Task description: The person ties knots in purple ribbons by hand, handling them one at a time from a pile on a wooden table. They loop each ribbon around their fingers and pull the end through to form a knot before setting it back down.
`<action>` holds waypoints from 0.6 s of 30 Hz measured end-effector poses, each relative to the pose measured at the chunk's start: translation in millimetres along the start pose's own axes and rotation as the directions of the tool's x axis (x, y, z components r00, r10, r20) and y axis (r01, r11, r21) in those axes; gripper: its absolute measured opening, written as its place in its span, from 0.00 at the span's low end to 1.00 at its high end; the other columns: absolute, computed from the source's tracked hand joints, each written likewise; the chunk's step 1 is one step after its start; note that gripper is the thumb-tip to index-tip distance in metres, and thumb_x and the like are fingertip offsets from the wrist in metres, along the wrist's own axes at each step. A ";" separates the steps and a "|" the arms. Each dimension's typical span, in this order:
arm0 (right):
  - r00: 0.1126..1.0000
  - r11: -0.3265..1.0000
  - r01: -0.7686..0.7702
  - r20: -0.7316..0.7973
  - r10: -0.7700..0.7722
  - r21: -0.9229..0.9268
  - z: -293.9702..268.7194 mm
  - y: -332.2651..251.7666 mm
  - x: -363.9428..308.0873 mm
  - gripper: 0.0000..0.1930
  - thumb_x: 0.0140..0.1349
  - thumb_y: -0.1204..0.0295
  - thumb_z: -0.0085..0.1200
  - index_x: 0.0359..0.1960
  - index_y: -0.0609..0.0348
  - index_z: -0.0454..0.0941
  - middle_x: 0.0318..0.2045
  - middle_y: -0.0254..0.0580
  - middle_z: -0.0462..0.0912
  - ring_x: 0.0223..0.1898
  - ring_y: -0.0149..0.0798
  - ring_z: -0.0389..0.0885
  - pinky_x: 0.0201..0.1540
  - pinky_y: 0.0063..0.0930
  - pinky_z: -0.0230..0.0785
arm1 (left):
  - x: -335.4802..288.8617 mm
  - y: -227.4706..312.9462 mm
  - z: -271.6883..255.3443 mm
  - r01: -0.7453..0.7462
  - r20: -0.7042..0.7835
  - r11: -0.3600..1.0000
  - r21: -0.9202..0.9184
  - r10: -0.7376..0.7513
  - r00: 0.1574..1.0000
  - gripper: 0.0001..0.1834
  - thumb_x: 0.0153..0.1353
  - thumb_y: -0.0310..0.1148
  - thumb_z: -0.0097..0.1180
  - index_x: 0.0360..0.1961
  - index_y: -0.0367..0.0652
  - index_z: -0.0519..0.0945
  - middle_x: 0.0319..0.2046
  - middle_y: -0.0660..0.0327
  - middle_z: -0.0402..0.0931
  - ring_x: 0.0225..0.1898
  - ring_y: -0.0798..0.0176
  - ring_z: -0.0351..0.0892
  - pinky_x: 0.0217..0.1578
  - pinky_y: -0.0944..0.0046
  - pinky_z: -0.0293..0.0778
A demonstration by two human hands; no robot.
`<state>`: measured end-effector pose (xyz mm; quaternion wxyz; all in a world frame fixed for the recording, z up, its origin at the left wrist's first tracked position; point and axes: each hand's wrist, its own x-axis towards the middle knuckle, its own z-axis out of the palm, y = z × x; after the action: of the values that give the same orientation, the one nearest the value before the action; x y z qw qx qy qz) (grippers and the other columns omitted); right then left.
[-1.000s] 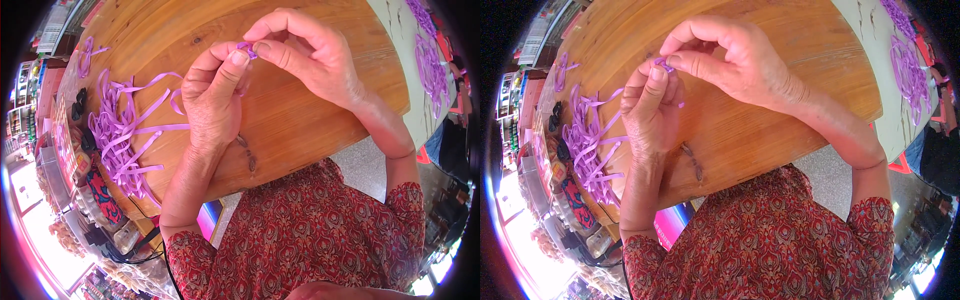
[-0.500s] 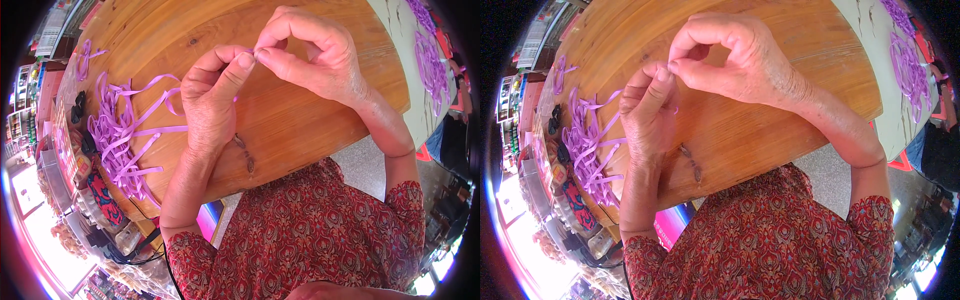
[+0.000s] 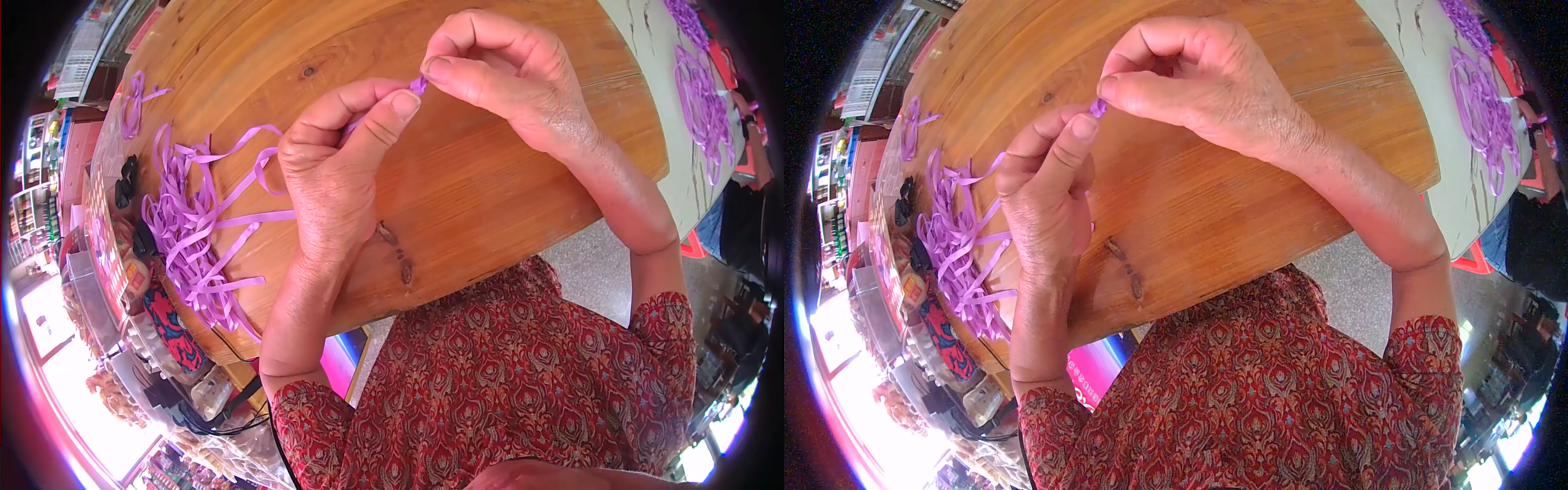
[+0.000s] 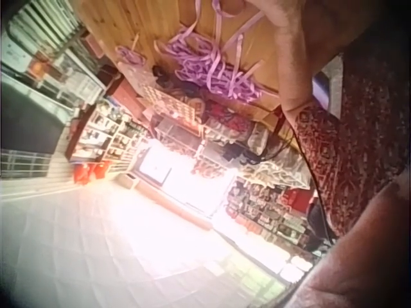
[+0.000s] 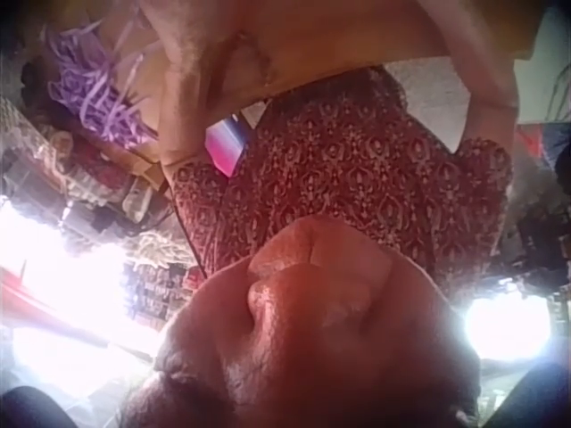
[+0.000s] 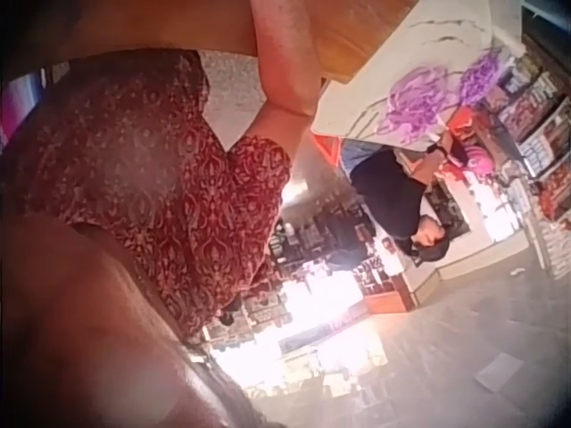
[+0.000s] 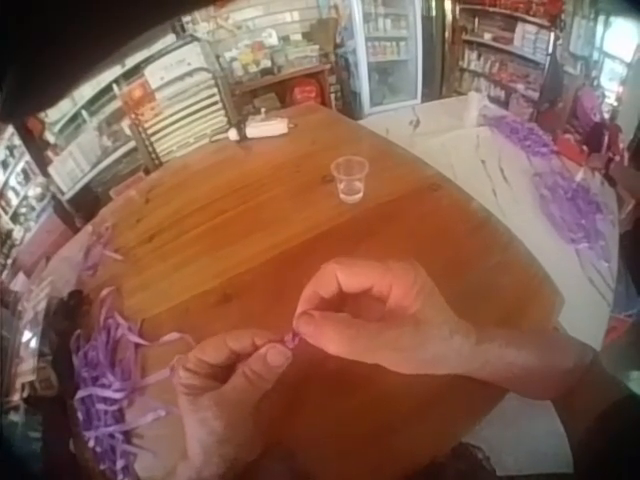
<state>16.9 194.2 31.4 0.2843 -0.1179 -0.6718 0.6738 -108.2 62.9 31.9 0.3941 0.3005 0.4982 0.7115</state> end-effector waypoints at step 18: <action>0.899 0.725 0.432 0.191 -0.394 -0.536 -2.6 -34.3 1.2 0.18 0.51 0.71 0.63 0.45 0.59 0.77 0.34 0.37 0.78 0.32 0.36 0.75 0.38 0.26 0.67 | -1.0 -1.4 -2.8 0.030 -0.093 1.000 0.005 -0.030 0.995 0.06 0.55 0.29 0.63 0.32 0.39 0.82 0.21 0.74 0.74 0.18 0.83 0.57 0.18 0.80 0.50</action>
<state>25.0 194.9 64.8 0.3572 -0.0226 -0.8586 0.3670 -109.6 61.0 29.6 0.3801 0.2607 0.5229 0.7171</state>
